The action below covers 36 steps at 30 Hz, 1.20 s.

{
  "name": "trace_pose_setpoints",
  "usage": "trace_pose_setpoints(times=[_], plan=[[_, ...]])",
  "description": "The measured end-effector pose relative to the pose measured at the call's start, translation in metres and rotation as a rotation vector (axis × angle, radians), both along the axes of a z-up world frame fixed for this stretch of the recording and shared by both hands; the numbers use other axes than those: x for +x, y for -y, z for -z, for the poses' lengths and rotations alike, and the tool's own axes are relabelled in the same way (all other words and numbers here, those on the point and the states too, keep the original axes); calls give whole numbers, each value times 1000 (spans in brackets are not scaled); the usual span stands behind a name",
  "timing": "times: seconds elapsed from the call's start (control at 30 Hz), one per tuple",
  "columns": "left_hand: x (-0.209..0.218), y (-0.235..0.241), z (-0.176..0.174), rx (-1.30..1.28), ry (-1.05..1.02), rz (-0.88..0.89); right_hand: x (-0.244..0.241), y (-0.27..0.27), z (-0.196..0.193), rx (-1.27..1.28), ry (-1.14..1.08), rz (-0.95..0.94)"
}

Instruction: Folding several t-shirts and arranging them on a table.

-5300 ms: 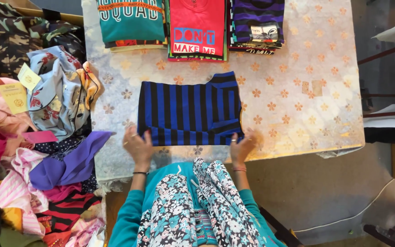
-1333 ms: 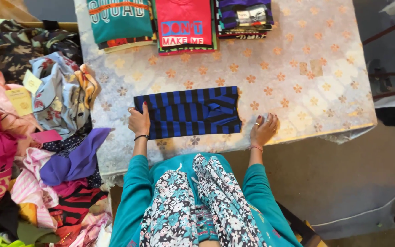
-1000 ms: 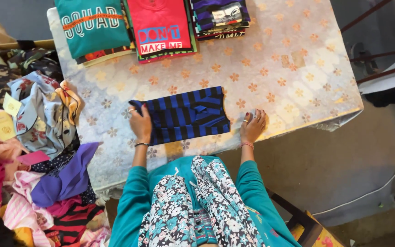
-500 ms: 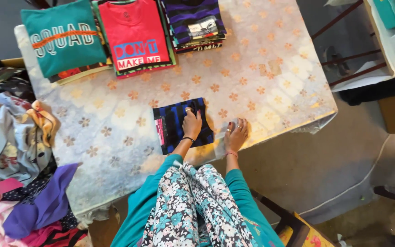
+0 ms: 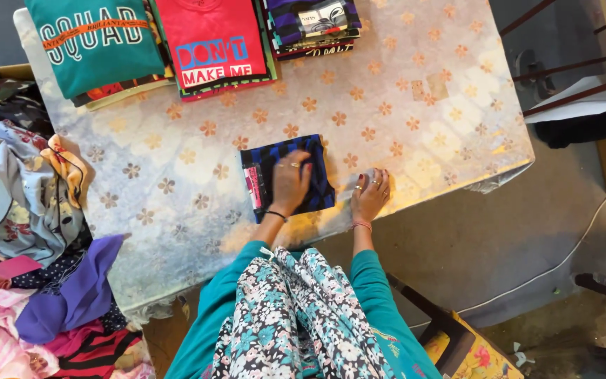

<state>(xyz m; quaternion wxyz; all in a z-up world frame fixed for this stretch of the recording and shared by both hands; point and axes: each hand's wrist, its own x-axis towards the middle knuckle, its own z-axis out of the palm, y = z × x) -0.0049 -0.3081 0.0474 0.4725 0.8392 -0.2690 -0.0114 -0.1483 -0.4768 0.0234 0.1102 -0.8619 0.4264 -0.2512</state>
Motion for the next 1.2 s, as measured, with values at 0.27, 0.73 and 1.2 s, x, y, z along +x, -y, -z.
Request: trace_pose_setpoints(times=[0.27, 0.73, 1.2], plan=[[21, -69, 36, 424, 148, -43, -2, 0, 3, 5, -2, -5], [27, -86, 30, 491, 99, -78, -18, -14, 32, 43, 148, -45], [11, -109, 30, 370, 234, 162, -21, -50, 16, 350, -77, -298]])
